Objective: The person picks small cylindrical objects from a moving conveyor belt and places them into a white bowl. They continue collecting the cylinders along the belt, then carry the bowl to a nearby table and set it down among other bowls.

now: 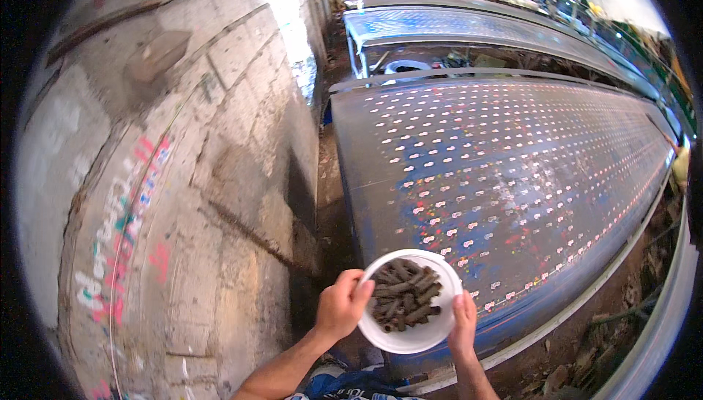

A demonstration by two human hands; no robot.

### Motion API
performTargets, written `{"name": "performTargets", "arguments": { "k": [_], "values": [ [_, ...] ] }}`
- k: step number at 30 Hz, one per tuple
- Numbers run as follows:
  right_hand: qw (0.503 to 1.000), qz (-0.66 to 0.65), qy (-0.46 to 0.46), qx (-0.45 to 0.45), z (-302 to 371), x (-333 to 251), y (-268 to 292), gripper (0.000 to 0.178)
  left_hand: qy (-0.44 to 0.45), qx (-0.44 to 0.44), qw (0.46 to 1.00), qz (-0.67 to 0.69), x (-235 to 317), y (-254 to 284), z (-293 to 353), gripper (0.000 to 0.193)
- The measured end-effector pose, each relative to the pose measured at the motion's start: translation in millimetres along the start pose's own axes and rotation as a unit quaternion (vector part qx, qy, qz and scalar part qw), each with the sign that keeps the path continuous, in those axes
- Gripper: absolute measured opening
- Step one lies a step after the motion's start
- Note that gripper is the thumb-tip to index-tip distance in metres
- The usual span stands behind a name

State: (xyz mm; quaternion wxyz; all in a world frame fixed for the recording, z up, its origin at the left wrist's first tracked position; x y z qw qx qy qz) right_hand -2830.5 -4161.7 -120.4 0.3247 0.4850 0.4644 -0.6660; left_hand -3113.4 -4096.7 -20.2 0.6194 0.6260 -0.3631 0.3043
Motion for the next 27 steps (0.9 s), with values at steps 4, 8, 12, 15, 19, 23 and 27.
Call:
{"name": "performTargets", "arguments": {
  "k": [4, 8, 12, 15, 19, 23, 27],
  "values": [
    [0.989, -0.04, 0.029, 0.141, -2, -11, 23, 0.025, -0.089, -0.086, 0.99, 0.06, 2, -81, -85, 0.039],
    [0.982, -0.032, 0.037, 0.184, -15, 2, 19, 0.025, -0.103, -0.2, 0.968, -0.113, 11, -82, -126, 0.038],
    [0.967, 0.031, 0.064, 0.244, -16, 3, 15, 0.032, -0.153, -0.29, 0.935, -0.135, -8, -89, -138, 0.037],
    [0.952, -0.003, 0.079, 0.296, -6, 13, 18, 0.04, -0.196, -0.354, 0.909, -0.104, -16, -100, -141, 0.041],
    [0.931, -0.027, 0.069, 0.357, -1, 17, 23, 0.047, -0.254, -0.451, 0.853, -0.061, -5, -105, -156, 0.049],
    [0.933, -0.024, 0.063, 0.354, -3, -3, 3, 0.061, -0.329, -0.501, 0.796, -0.076, 2, -115, -167, 0.056],
    [0.927, -0.034, 0.045, 0.37, -7, -1, -10, 0.061, -0.263, -0.593, 0.758, -0.07, 0, -117, -190, 0.057]
  ]
}}
Point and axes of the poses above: each hand's wrist, its own z-axis away from the middle knuckle, its own y-axis out of the back of the hand, x = y × z, the point moved 7 cm from there along -z, towards the middle knuckle, and after that the axes turned 4 degrees about -z, right-handed, at the moved point
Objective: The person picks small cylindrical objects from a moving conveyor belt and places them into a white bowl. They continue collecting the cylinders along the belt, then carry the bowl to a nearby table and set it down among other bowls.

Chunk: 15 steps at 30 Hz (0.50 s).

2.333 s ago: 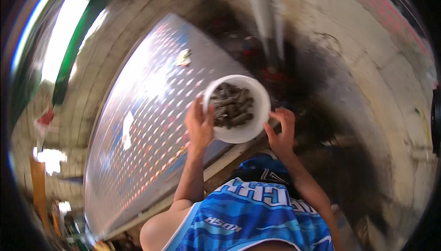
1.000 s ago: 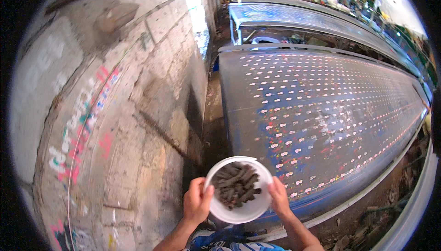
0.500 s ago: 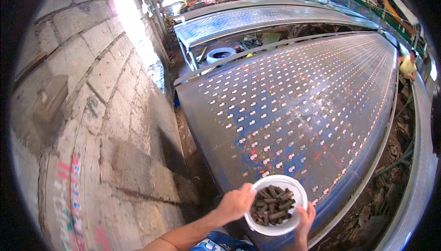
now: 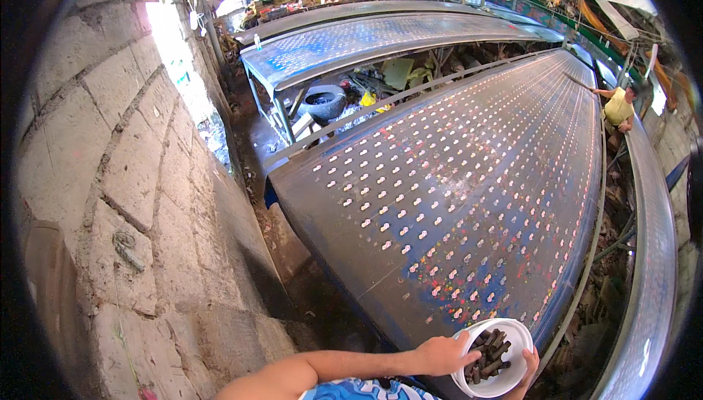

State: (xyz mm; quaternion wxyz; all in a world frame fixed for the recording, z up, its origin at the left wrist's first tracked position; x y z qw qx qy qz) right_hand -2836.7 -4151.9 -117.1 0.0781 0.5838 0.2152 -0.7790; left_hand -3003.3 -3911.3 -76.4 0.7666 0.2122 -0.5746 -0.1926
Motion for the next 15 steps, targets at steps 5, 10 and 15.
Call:
{"name": "performTargets", "arguments": {
  "k": [5, 10, 15],
  "values": [
    [0.997, -0.009, 0.006, 0.077, 3, 12, 4, 0.061, 0.042, -0.072, 0.969, 0.232, -30, 10, -21, 0.05],
    [0.994, -0.026, 0.024, 0.108, -17, 9, -18, 0.062, -0.014, -0.017, 0.987, 0.158, -40, 50, -41, 0.048],
    [0.995, -0.014, 0.028, 0.096, -79, -8, -97, 0.062, -0.071, 0.087, 0.991, 0.078, -59, 154, -68, 0.045]
  ]
}}
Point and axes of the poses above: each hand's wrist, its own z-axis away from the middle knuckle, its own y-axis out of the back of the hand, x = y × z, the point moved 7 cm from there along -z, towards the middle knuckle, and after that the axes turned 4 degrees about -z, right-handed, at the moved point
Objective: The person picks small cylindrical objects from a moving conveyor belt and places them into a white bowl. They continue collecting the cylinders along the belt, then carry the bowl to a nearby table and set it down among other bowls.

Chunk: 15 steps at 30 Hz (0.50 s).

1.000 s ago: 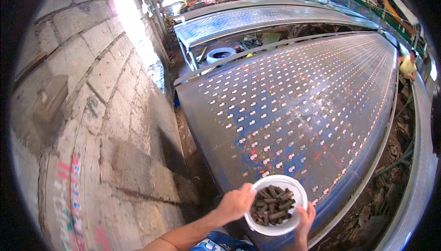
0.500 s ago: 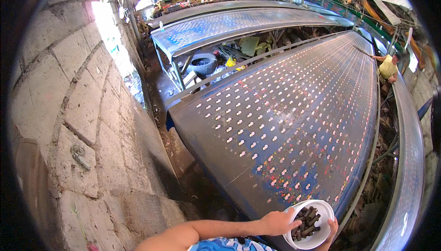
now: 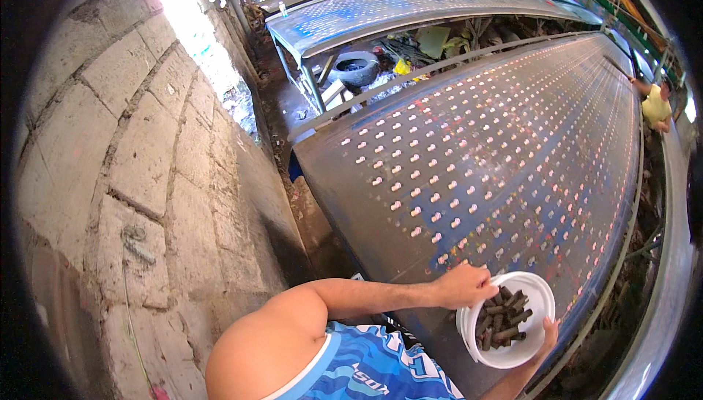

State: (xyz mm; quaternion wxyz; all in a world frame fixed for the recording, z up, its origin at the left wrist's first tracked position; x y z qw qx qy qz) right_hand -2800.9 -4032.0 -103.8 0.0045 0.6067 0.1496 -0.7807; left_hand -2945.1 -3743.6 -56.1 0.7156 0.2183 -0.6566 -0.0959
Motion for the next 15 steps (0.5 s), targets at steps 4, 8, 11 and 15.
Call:
{"name": "performTargets", "arguments": {
  "k": [4, 8, 11, 15],
  "values": [
    [0.997, -0.028, 0.0, -0.068, -20, -1, -147, 0.057, 0.005, 0.114, 0.993, 0.011, -53, 104, -17, 0.043],
    [0.995, -0.008, 0.006, -0.101, -39, 11, -291, 0.057, 0.011, 0.209, 0.975, 0.074, -86, 250, -9, 0.038],
    [0.991, -0.009, 0.022, -0.13, -27, 5, -424, 0.052, 0.008, 0.28, 0.958, 0.061, -118, 359, 6, 0.039],
    [0.979, -0.045, 0.024, -0.195, -24, 29, -562, 0.045, 0.023, 0.332, 0.941, 0.059, -149, 493, 36, 0.041]
  ]
}}
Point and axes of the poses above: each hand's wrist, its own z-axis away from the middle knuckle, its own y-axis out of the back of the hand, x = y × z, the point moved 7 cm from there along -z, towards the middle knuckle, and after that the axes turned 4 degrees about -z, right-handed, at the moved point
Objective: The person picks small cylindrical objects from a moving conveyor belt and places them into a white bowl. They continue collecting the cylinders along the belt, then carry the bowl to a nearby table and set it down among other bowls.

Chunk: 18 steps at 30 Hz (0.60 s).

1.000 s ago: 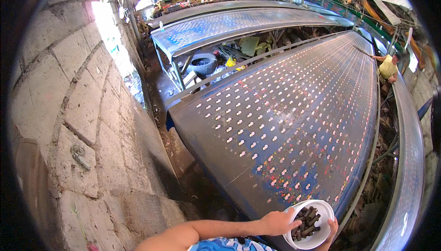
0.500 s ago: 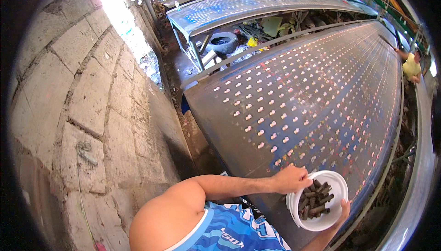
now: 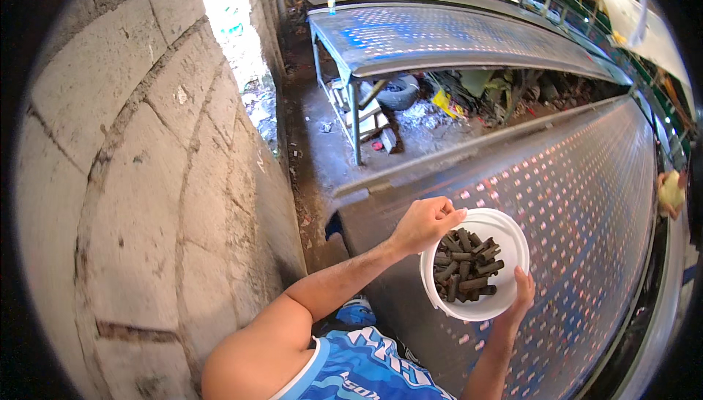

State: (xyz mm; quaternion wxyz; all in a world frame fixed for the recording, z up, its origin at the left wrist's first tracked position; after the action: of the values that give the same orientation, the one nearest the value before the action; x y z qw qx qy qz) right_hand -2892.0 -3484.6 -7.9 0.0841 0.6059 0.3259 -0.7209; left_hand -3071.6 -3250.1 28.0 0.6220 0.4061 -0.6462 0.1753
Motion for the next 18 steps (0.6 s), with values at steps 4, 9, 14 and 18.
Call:
{"name": "performTargets", "arguments": {
  "k": [4, 9, 14, 18],
  "values": [
    [0.999, -0.04, -0.025, -0.015, -28, 51, -90, 0.042, 0.014, 0.001, 1.0, -0.02, -28, 84, -51, 0.044],
    [0.997, -0.038, -0.06, 0.013, -42, 133, -127, 0.03, -0.007, -0.046, 0.988, -0.149, -110, 115, -92, 0.049],
    [0.999, 0.023, -0.017, -0.013, -60, 166, -120, 0.025, 0.014, -0.092, 0.98, -0.174, -142, 124, -100, 0.048],
    [0.992, 0.119, 0.017, -0.03, -62, 164, -123, 0.03, 0.01, -0.086, 0.964, -0.25, -140, 124, -94, 0.047]
  ]
}}
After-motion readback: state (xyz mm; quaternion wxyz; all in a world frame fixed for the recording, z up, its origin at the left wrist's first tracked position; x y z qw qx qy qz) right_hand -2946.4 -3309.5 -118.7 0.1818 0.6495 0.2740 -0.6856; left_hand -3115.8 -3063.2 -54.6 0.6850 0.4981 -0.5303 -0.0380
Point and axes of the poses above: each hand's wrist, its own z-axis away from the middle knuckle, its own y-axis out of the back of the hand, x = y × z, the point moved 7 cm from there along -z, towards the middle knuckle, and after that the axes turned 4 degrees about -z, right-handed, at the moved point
